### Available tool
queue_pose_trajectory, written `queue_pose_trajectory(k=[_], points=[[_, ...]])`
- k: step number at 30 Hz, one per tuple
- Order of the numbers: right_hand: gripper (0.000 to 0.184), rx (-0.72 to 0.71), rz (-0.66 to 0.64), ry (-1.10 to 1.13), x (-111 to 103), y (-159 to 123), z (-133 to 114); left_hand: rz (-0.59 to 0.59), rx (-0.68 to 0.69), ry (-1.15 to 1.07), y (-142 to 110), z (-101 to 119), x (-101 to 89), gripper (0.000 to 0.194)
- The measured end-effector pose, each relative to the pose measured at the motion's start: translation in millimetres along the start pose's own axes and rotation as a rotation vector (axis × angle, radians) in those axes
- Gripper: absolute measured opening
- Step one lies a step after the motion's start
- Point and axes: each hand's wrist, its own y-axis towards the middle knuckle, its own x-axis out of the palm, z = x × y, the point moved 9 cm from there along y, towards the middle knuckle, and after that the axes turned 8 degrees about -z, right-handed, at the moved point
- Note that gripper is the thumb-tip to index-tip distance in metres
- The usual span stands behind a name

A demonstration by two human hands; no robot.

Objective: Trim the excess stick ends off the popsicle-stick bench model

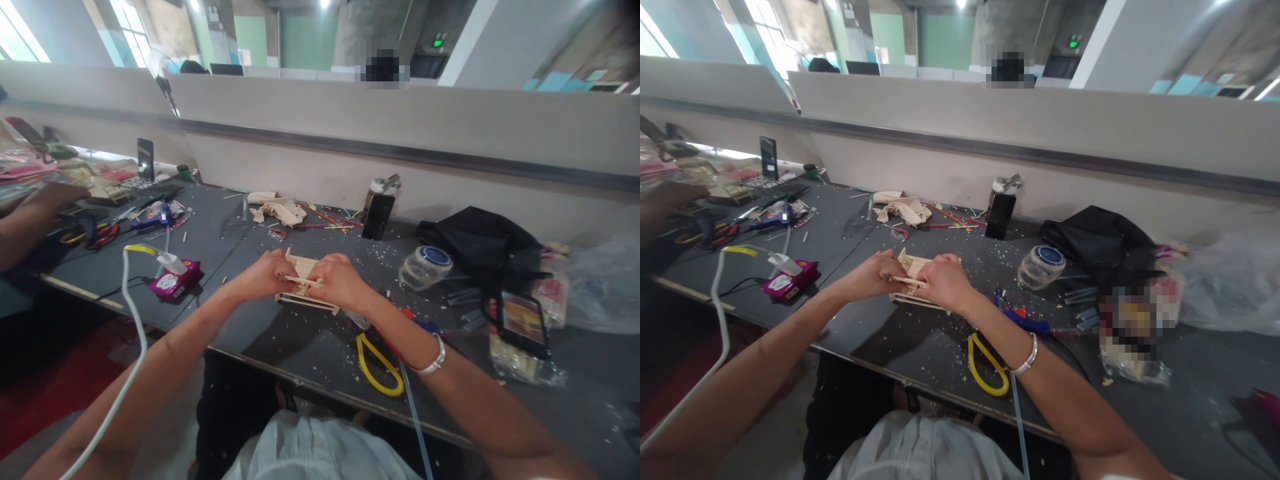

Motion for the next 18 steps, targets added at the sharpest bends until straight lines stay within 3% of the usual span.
queue_pose_trajectory(k=[10,18], points=[[0.014,-0.061,0.147,0.016,2.7,-2.2,-3.9,0.042,0.003,0.004,-2.3,-0.5,0.7,0.018],[0.013,-0.109,0.180,0.072,0.5,-4.0,-7.2,0.058,-0.058,0.044,-3.6,-6.1,2.4,0.010]])
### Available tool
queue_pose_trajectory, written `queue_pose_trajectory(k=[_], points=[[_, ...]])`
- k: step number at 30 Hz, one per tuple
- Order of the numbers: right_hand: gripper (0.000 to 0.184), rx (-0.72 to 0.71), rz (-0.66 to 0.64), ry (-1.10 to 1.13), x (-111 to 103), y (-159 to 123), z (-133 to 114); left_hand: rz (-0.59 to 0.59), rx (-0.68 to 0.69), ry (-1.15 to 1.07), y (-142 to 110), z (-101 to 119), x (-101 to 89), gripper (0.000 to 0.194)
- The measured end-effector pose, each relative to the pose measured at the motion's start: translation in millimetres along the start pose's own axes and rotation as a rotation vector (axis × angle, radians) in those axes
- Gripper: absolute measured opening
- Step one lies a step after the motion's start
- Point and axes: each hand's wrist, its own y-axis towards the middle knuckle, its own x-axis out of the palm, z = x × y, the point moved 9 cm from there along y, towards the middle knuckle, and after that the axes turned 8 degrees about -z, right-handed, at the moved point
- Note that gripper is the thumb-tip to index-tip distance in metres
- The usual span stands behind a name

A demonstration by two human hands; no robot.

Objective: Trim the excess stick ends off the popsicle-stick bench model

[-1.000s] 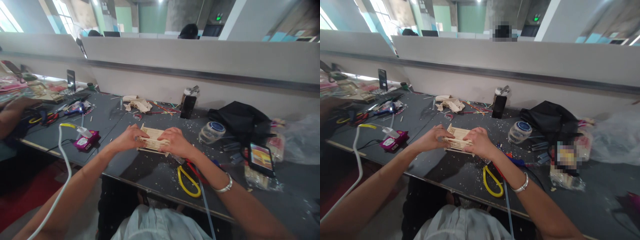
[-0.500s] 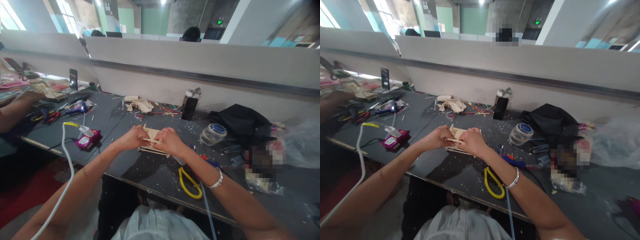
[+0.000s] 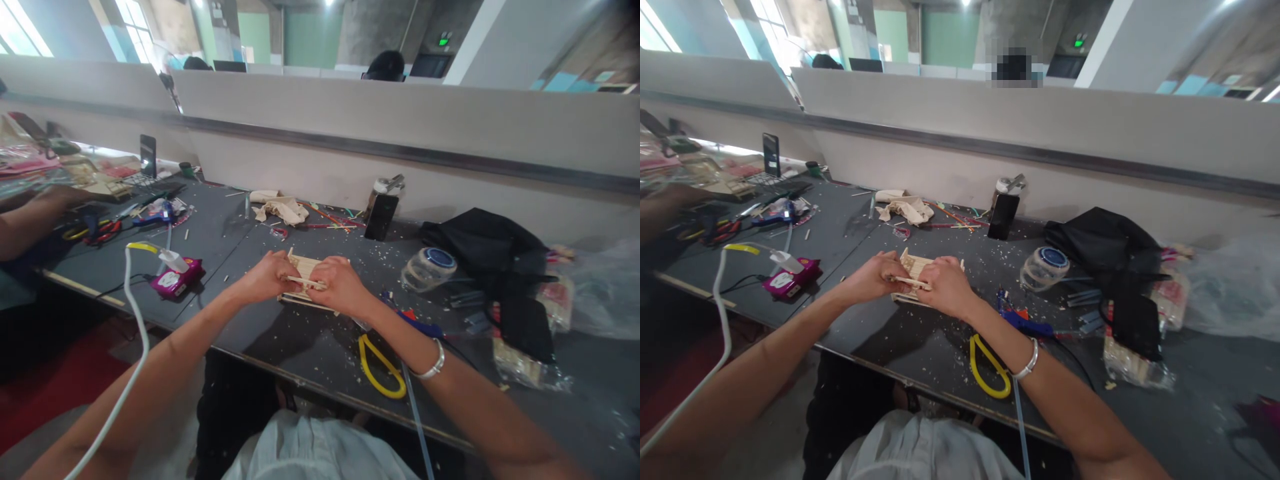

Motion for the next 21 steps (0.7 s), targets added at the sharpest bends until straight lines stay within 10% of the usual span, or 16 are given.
queue_pose_trajectory(k=[21], points=[[0.017,0.012,-0.049,-0.055,1.7,-1.2,2.8,0.007,-0.008,0.023,0.3,-1.3,-0.2,0.008]])
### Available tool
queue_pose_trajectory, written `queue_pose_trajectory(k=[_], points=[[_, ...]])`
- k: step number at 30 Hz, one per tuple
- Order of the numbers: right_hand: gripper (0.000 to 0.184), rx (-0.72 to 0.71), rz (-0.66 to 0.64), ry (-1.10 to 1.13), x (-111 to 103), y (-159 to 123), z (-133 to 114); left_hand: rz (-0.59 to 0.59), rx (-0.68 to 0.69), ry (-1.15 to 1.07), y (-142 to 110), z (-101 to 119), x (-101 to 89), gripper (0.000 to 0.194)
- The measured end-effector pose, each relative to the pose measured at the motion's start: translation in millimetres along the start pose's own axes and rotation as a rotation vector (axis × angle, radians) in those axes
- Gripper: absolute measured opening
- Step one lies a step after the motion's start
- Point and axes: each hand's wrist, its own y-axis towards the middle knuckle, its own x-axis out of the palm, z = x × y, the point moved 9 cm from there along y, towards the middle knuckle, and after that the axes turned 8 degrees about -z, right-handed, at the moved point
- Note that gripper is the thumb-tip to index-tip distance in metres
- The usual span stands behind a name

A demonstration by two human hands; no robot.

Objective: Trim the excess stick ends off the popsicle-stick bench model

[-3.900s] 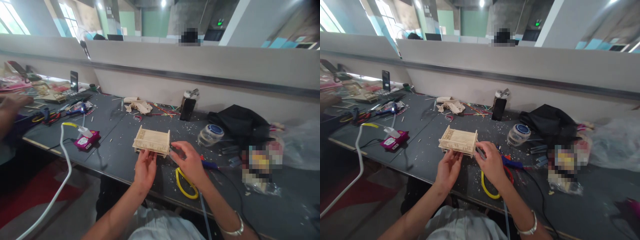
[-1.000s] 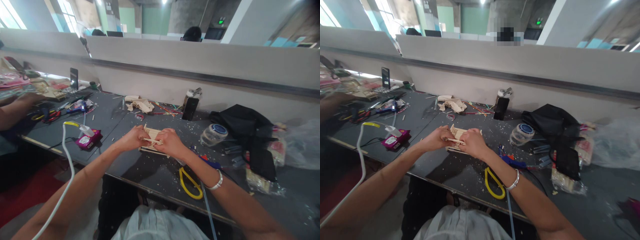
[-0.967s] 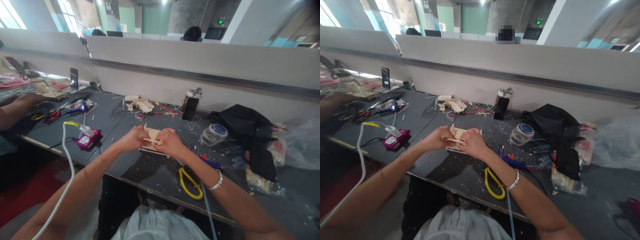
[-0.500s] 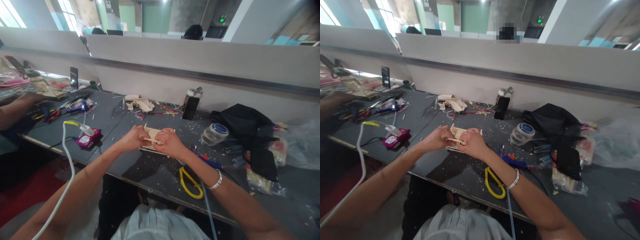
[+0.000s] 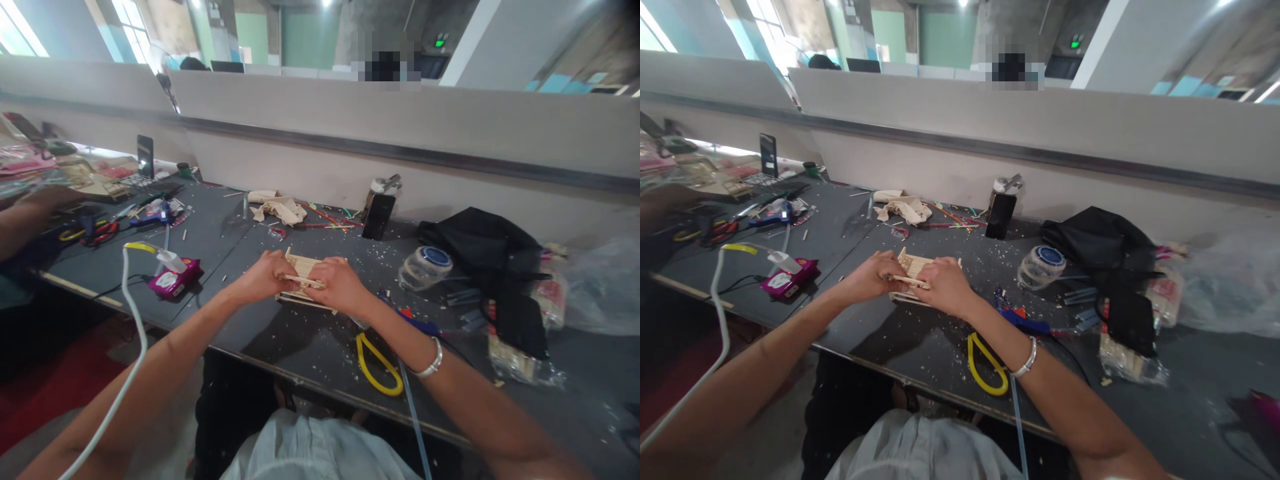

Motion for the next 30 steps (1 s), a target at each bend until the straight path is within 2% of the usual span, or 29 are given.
queue_pose_trajectory(k=[7,14,24,30], points=[[0.025,0.054,-0.142,-0.091,7,1,5,-0.003,-0.004,-0.019,2,0,-0.1,0.007],[0.016,0.055,-0.137,-0.093,10,3,1,0.012,0.009,-0.041,0,2,-0.4,0.010],[0.015,0.014,-0.107,-0.077,10,3,1,0.006,0.008,0.008,0,4,-1.5,0.009],[0.017,0.025,-0.140,-0.083,11,4,1,0.008,0.010,-0.005,0,4,-1.7,0.010]])
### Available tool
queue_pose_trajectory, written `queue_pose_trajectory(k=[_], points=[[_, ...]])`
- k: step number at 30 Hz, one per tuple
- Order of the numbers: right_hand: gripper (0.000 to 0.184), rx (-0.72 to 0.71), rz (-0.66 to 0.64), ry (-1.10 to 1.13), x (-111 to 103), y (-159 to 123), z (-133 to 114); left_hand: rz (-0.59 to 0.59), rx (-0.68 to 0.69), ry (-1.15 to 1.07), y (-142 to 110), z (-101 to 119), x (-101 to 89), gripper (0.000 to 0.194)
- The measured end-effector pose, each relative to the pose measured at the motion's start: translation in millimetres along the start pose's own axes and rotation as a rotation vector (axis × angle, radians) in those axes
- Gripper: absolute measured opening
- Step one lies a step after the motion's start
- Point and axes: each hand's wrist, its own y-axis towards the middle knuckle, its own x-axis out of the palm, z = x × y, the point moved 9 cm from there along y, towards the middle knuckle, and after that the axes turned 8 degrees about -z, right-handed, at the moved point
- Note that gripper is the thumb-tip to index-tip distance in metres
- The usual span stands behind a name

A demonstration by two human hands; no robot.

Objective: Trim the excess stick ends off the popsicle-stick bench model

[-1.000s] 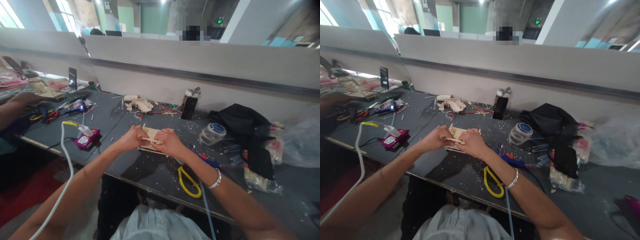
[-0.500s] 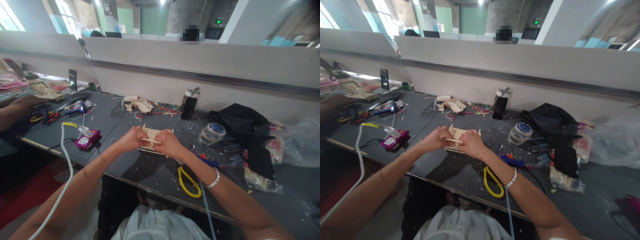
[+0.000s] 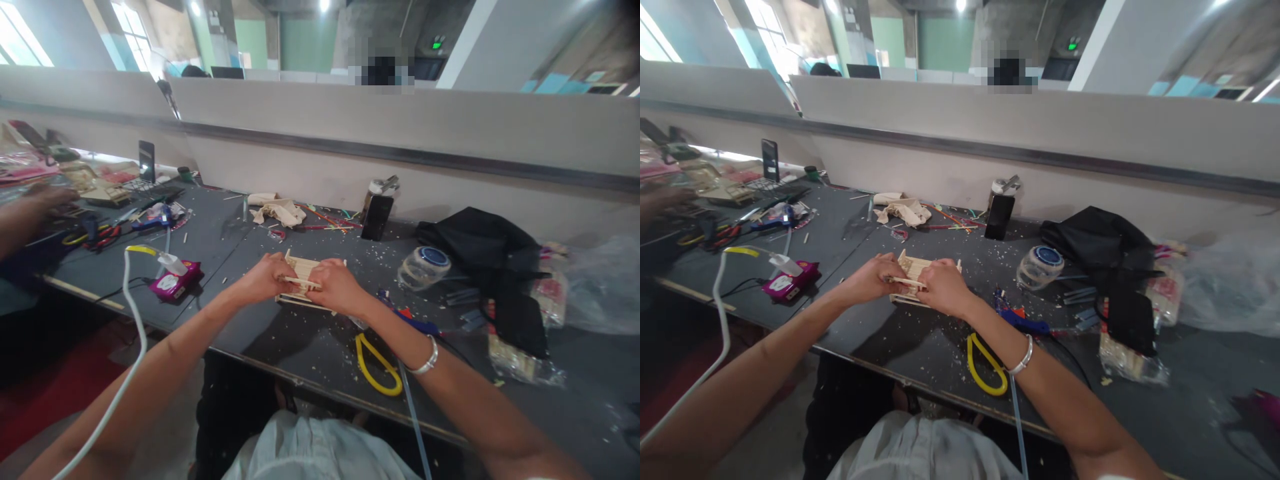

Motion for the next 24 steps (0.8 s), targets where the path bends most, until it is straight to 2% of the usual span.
queue_pose_trajectory(k=[4,6,8,10,13,16,18,20,22,24], points=[[0.026,0.005,-0.066,0.073,-2,-3,5,-0.014,0.002,-0.034,1,-1,1.2,0.010],[0.035,0.025,-0.028,0.154,-14,-12,14,-0.025,0.005,-0.070,0,-3,0.7,0.012],[0.039,0.055,0.071,0.252,-33,-28,28,-0.041,0.011,-0.125,-2,-4,-0.5,0.019],[0.029,0.110,0.208,0.369,-53,-51,46,-0.025,0.020,-0.187,-6,-5,-5.1,0.027],[0.019,0.284,0.414,0.511,-68,-92,76,0.124,0.008,-0.270,-21,-10,-16.9,0.032],[0.029,0.446,0.490,0.598,-50,-121,89,0.395,-0.129,-0.376,-47,-28,-20.0,0.036],[0.034,0.528,0.442,0.660,-22,-129,87,0.590,-0.249,-0.494,-69,-42,-9.9,0.039],[0.030,0.552,0.341,0.688,7,-126,76,0.717,-0.346,-0.657,-86,-53,11.1,0.047],[0.025,0.544,0.258,0.663,27,-119,64,0.749,-0.407,-0.780,-94,-57,34.4,0.053],[0.024,0.542,0.204,0.604,38,-112,55,0.727,-0.437,-0.827,-94,-57,51.5,0.057]])
